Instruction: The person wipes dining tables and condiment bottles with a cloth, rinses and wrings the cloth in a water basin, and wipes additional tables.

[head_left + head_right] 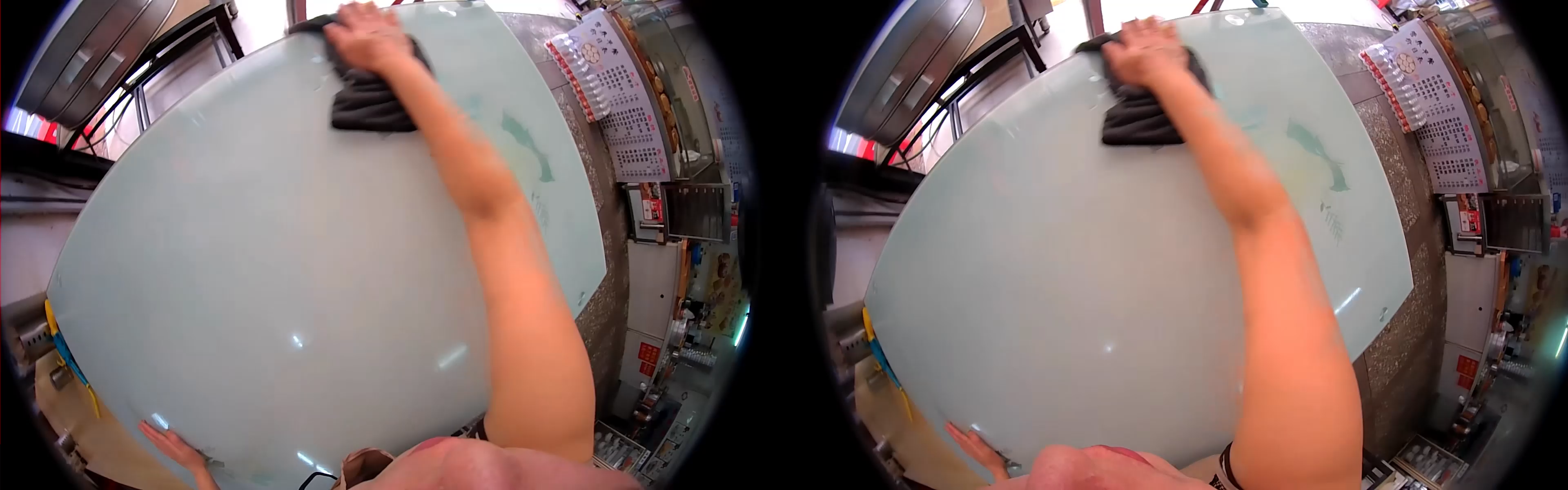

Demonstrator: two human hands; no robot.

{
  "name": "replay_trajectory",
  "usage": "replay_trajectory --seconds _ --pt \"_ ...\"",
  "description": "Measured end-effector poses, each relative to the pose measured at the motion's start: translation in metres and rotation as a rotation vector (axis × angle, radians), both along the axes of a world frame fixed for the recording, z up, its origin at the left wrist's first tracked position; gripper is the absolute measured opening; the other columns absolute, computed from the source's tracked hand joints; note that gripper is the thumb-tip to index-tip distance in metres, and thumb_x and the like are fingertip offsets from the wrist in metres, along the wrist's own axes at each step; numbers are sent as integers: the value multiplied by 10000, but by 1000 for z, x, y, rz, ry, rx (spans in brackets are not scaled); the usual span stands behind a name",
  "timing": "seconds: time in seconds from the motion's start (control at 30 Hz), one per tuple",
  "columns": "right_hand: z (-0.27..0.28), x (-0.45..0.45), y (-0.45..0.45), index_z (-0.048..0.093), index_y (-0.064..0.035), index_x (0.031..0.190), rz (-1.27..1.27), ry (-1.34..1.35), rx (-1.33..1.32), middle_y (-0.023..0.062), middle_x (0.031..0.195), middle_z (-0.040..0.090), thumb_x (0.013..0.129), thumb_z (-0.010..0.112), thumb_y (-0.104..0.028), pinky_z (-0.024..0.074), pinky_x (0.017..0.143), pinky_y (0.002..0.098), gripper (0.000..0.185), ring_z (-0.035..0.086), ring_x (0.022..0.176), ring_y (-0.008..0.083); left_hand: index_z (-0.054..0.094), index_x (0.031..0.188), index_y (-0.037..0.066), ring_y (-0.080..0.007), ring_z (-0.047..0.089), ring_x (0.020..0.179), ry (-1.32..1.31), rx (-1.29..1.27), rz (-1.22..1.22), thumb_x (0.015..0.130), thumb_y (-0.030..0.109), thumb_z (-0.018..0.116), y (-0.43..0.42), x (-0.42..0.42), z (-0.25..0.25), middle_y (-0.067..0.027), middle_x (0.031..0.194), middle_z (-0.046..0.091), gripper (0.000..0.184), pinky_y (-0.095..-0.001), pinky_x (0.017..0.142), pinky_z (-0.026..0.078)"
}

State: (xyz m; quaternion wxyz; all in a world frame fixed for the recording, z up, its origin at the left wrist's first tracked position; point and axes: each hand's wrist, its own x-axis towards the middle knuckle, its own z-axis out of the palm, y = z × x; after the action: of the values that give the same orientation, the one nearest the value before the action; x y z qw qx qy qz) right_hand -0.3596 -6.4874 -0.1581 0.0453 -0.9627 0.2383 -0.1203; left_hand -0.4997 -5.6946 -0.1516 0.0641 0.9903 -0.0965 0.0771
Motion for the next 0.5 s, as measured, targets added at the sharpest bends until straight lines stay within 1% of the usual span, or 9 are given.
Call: replay_trajectory --seconds 0.03,0.1,0.17,0.23,0.33,0.4,0.43,0.47,0.5 --pt "-5 -20 -48 302 -122 1428 -87 -33 -23 83 1492 275 914 278 -545 120 1132 455 666 217 1388 272 215 1418 -48 -356 217 1363 43 -75 62 953 478 318 1 1 1 -221 1482 209 709 -437 1108 175" --pt "12 -67 -108 370 -75 1389 -242 -55 84 167 1458 309 912 381 -448 172 1119 438 606 238 1368 312 214 1414 -58 -359 218 1361 84 -145 99 948 492 315 -11 4 1 -226 1481 204 728 -439 1108 176" --pt "-1 -111 -154 309 -105 1424 -384 -6 25 138 1485 266 907 303 -531 111 1135 457 670 205 1388 296 217 1409 -67 -358 220 1361 98 -261 65 938 489 320 -17 4 6 -225 1483 201 736 -433 1112 172" --pt "-7 -171 -172 314 -101 1420 -509 -9 11 143 1480 275 908 342 -506 114 1135 446 654 212 1382 307 222 1407 -69 -358 221 1361 84 -168 48 941 460 325 8 7 1 -229 1480 206 713 -429 1113 173" --pt "-17 -278 -179 309 -153 1427 -648 40 -68 81 1486 287 906 274 -569 143 1123 461 668 242 1374 288 233 1403 -70 -356 225 1360 65 -70 49 947 410 330 18 5 -5 -232 1475 218 669 -421 1113 177" --pt "-31 -381 -184 378 -132 1377 -692 264 -214 75 1435 365 925 305 -508 291 1048 492 592 374 1284 301 240 1401 -68 -355 228 1359 68 -45 55 950 388 329 4 4 -1 -232 1473 225 647 -418 1113 179" --pt "-25 -428 -162 401 -123 1354 -767 238 -209 81 1423 378 932 316 -490 329 1014 503 566 395 1263 305 248 1399 -64 -356 237 1356 67 -1 75 954 369 328 -5 4 1 -230 1468 239 627 -418 1112 182" --pt "-66 -515 -193 397 -122 1354 -701 268 -355 87 1429 366 930 316 -501 322 1014 514 574 373 1278 310 256 1398 -61 -356 246 1352 67 42 99 958 350 327 -11 5 1 -229 1463 253 606 -418 1112 184" --pt "-60 -558 -166 345 -137 1398 -859 275 -219 86 1464 316 928 309 -522 287 1039 521 608 317 1318 320 263 1397 -54 -357 256 1347 37 46 55 959 338 332 -8 6 -3 -227 1459 263 592 -418 1111 188"
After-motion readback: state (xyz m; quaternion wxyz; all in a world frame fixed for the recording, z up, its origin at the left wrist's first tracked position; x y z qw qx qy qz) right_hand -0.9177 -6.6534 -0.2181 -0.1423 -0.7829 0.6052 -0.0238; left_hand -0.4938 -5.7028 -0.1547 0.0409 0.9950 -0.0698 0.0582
